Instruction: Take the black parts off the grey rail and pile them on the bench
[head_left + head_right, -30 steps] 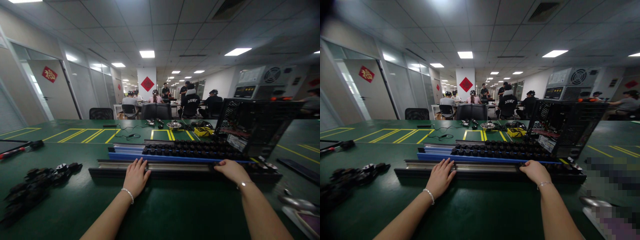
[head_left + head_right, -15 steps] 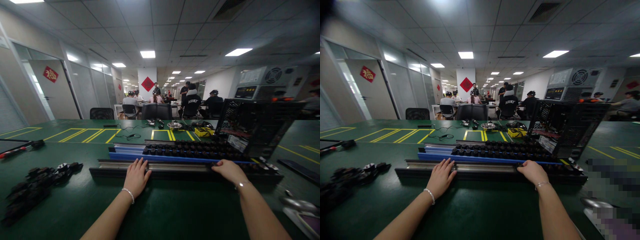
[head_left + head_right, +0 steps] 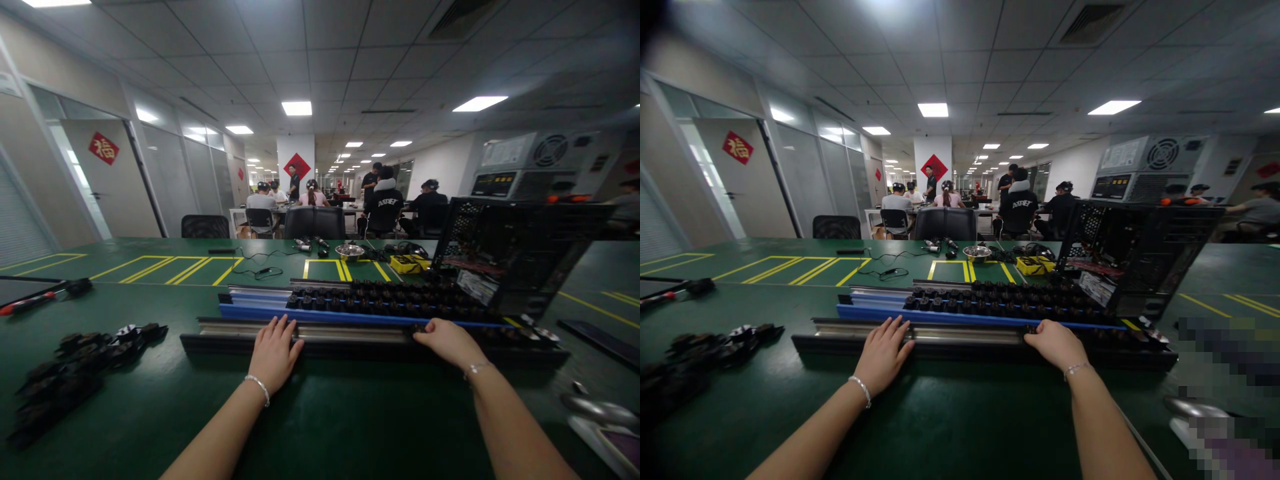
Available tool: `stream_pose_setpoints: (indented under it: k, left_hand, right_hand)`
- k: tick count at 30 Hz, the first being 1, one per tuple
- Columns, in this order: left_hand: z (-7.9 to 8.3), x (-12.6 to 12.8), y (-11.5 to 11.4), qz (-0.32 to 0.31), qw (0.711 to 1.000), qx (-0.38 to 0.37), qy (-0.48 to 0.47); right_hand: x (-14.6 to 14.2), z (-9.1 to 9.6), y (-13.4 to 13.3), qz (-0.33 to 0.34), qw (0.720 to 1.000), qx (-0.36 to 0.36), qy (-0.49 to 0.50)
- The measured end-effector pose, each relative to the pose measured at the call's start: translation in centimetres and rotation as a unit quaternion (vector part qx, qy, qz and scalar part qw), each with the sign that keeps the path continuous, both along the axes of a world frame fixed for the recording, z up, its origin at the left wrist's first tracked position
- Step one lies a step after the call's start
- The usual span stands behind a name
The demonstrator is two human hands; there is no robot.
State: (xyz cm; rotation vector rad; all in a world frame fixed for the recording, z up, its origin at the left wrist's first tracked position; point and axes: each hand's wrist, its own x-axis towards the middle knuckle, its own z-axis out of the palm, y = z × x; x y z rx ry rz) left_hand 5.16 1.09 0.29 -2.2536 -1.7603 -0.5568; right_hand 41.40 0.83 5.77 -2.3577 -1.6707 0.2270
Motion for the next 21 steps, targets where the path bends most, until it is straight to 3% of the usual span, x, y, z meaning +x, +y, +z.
stream_pose_setpoints:
  k: [21]
  left_hand:
    - [0.3, 0.1, -0.2, 0.002, 1.000, -0.001, 0.000]
  right_hand:
    - [-2.7, 0.2, -0.1, 0.039, 0.999, 0.006, -0.015]
